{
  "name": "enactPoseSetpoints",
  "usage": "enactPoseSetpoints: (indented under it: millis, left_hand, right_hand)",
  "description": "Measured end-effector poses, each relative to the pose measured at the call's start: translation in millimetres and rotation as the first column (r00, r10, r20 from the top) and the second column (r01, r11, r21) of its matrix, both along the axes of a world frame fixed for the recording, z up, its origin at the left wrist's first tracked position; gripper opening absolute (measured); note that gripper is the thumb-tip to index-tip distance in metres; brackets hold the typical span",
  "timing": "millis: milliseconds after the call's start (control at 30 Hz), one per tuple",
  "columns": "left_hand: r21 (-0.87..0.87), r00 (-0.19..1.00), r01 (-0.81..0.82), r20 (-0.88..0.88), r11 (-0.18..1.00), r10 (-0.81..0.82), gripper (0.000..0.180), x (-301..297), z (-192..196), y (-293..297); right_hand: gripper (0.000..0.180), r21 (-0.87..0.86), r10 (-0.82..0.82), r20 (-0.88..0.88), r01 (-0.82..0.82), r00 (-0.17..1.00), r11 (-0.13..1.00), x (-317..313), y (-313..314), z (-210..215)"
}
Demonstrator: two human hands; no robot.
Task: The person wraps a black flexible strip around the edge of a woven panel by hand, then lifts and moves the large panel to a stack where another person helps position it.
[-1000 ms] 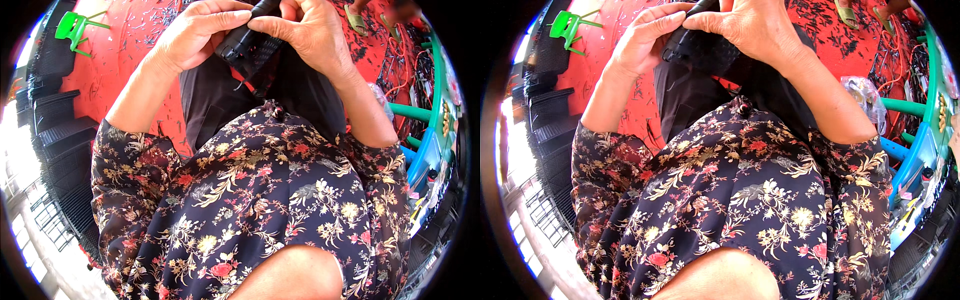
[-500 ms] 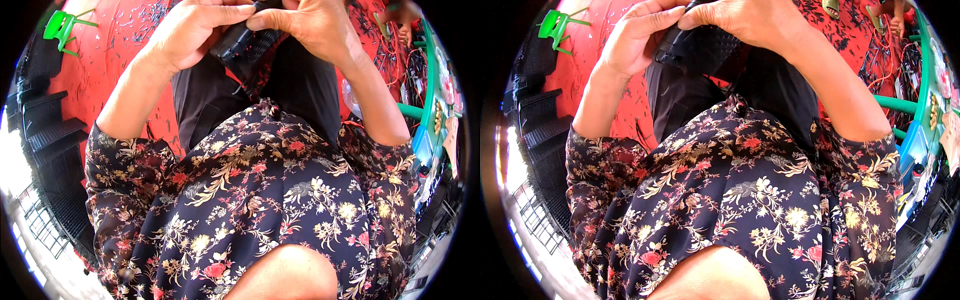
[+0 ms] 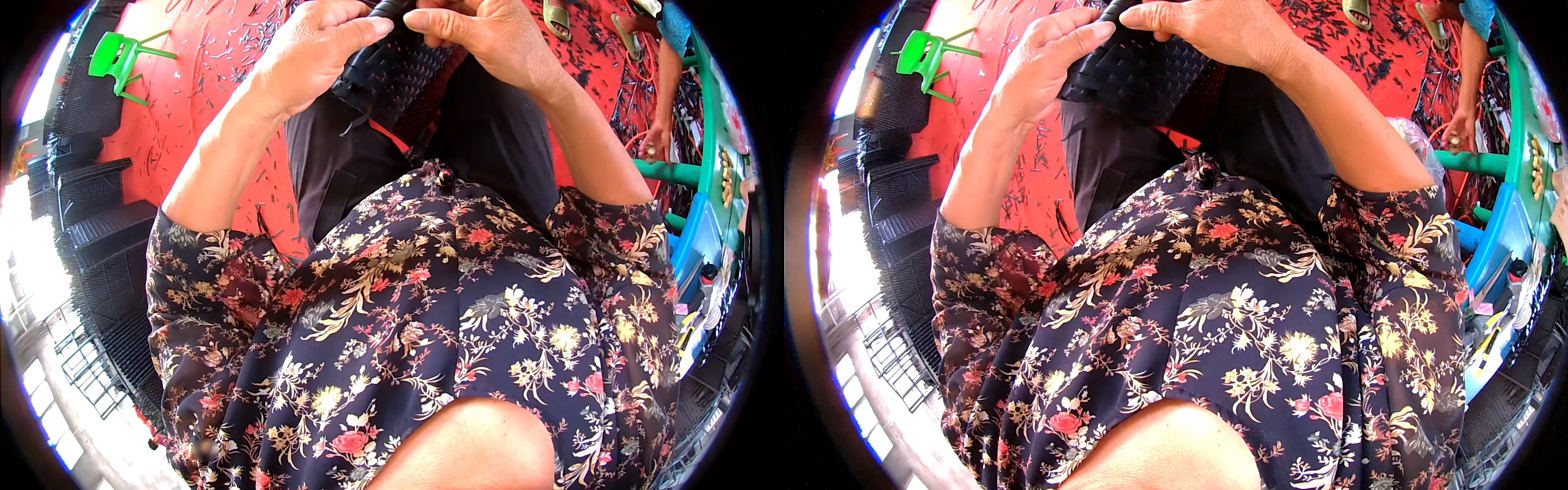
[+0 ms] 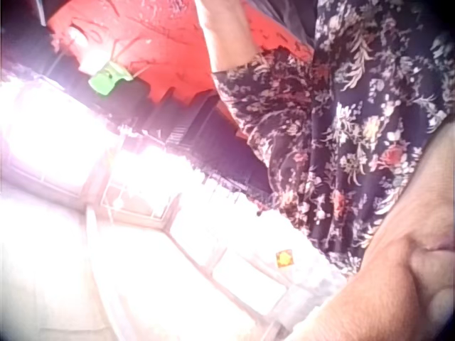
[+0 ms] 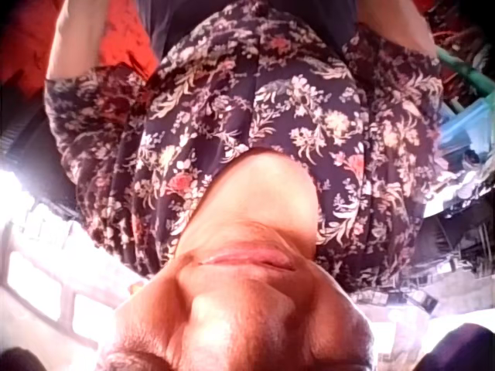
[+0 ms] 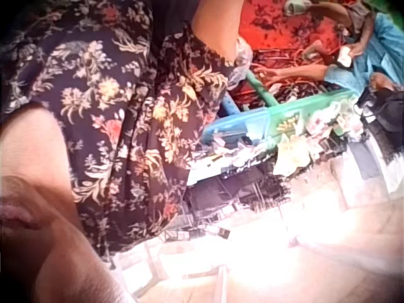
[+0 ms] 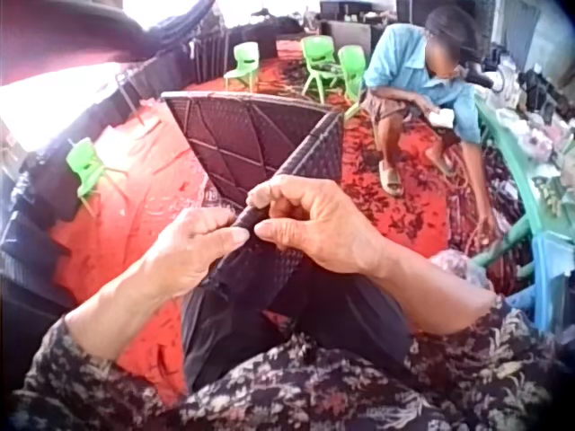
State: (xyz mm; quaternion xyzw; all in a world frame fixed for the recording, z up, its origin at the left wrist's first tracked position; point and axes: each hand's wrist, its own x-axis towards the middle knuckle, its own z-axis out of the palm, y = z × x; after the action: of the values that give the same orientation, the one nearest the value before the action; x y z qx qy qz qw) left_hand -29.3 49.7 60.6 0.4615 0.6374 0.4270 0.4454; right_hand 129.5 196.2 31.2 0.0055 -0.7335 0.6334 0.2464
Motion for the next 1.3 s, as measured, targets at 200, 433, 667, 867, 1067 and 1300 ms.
enactPoseSetpoints:
  millis: [200,433,667,867,1067,1300]
  left_hand:
    - [0.141,0.996,-0.007,-0.087,0.99,0.019,0.027,-7,-9,-2]
    - [0.091,0.989,-0.148,0.036,0.985,0.145,0.029,-2,-4,-5]
    - [0.01,0.812,-0.349,0.503,0.937,0.297,0.03,2,-8,-8]
    - [0.163,0.956,-0.093,0.292,0.982,0.042,0.032,7,-1,-4]
    - [0.185,0.982,-0.165,0.121,0.969,0.144,0.026,17,8,2]
    - [0.094,0.873,-0.307,0.423,0.947,0.242,0.02,39,18,-2]
  right_hand:
    - [0.044,0.169,-0.157,0.029,0.15,0.987,0.974,8,-19,11]
    - [0.054,0.596,-0.32,-0.262,0.414,0.91,0.689,-5,-27,17]
    - [0.041,0.597,-0.307,-0.136,0.325,0.942,0.733,-9,-24,28]
    - [0.045,0.397,-0.325,-0.157,0.361,0.933,0.844,-11,-20,15]
    - [0.057,0.748,-0.369,-0.515,0.616,0.773,0.247,0,-13,37]
    - [0.054,0.858,-0.175,-0.424,0.456,0.888,0.237,-1,-13,46]
